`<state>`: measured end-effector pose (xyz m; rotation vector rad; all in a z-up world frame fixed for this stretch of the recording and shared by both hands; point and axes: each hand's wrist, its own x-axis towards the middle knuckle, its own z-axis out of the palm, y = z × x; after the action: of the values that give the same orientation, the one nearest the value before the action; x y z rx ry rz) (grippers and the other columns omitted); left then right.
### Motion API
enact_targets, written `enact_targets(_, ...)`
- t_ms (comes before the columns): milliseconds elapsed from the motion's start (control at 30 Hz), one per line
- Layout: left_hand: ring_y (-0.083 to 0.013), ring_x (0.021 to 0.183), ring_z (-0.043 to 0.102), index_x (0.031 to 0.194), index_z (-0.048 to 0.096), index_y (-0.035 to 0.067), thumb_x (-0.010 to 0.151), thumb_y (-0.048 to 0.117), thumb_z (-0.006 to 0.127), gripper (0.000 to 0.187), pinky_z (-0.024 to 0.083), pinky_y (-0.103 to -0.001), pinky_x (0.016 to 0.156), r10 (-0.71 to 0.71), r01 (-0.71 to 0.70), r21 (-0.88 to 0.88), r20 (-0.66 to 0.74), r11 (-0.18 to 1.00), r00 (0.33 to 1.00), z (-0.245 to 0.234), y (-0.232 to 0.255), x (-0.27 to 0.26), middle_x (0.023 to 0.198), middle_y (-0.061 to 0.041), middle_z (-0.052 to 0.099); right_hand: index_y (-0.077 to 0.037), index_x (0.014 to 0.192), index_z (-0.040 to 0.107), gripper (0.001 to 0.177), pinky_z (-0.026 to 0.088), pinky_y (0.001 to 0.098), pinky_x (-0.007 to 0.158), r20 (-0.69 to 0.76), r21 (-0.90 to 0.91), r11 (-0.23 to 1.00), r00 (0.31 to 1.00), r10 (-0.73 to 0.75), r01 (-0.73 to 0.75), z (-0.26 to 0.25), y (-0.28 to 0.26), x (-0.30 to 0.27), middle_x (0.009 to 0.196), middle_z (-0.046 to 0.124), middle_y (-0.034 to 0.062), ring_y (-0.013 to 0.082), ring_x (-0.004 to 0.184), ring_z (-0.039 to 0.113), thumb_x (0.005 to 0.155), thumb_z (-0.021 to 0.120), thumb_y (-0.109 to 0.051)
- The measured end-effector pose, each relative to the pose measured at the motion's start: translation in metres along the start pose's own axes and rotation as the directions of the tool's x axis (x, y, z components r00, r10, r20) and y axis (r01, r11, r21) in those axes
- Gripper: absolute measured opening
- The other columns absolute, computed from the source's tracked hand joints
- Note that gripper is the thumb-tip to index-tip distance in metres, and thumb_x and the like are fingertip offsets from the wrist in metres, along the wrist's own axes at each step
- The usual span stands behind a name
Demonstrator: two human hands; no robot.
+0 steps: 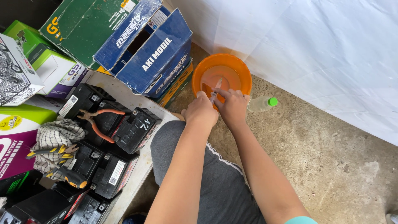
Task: Filling lead-acid battery cells with liquid using a syringe
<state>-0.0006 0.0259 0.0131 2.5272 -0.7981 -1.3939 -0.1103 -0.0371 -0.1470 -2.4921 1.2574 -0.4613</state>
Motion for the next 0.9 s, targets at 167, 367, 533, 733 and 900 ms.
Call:
enact_targets(167, -0.0360, 0.108, 0.068, 0.135, 0.039, -0.001, 0.097, 0.015, 0.055, 0.044, 0.050, -0.054, 0.092, 0.021, -0.022, 0.071, 0.015, 0.997, 1.000, 0.002, -0.003, 0.003, 0.113, -0.018, 0.066, -0.036, 0.106, 0.078, 0.020, 0.039, 0.0385, 0.083, -0.098, -0.033, 0.995, 0.990, -0.097, 0.094, -0.005, -0.001, -0.003, 0.071, 0.049, -0.0029, 0.0199, 0.079, 0.058, 0.086, 0.077, -0.033)
enact_targets(367, -0.0357, 0.114, 0.065, 0.128, 0.041, 0.004, 0.102, 0.014, 0.051, 0.029, 0.047, -0.053, 0.098, 0.108, -0.107, 0.166, 0.004, 0.980, 0.994, -0.007, 0.002, -0.018, 0.115, -0.017, 0.066, -0.031, 0.108, 0.079, 0.018, 0.038, 0.0316, 0.081, -0.172, 0.057, 0.986, 0.974, -0.147, 0.158, -0.016, -0.007, -0.002, 0.081, 0.054, -0.0034, 0.0171, 0.090, 0.059, 0.091, 0.076, -0.025)
enact_targets(533, -0.0411, 0.113, 0.068, 0.130, 0.039, 0.012, 0.100, 0.032, 0.055, 0.040, 0.048, -0.055, 0.094, 0.255, -0.240, 0.146, -0.101, 0.960, 0.962, 0.010, -0.015, -0.028, 0.118, -0.019, 0.068, -0.028, 0.112, 0.080, 0.028, 0.043, 0.0329, 0.079, -0.215, 0.158, 0.967, 0.963, -0.163, 0.199, -0.033, -0.007, -0.003, 0.090, 0.065, -0.0016, 0.0203, 0.093, 0.063, 0.085, 0.083, -0.027)
enact_targets(733, -0.0346, 0.083, 0.074, 0.131, 0.053, 0.005, 0.091, 0.029, 0.070, 0.050, 0.055, -0.046, 0.076, 0.529, -0.408, 0.337, -0.542, 0.849, 0.653, 0.022, -0.031, -0.059, 0.089, -0.015, 0.072, -0.014, 0.114, 0.078, 0.021, 0.048, 0.0351, 0.086, -0.226, 0.393, 0.912, 0.974, -0.025, 0.114, -0.074, -0.025, -0.011, 0.092, 0.071, 0.0094, 0.0282, 0.098, 0.068, 0.094, 0.083, -0.020)
enact_targets(900, -0.0300, 0.103, 0.068, 0.122, 0.064, 0.011, 0.086, 0.021, 0.074, 0.039, 0.052, -0.042, 0.091, 0.622, -0.494, 0.415, -0.678, 0.764, 0.393, 0.028, -0.049, -0.083, 0.098, -0.008, 0.067, -0.008, 0.123, 0.073, 0.022, 0.051, 0.0335, 0.090, 0.008, 0.806, 0.561, 0.952, 0.306, -0.187, -0.092, -0.031, -0.018, 0.096, 0.069, 0.0062, 0.0144, 0.092, 0.062, 0.102, 0.068, -0.016)
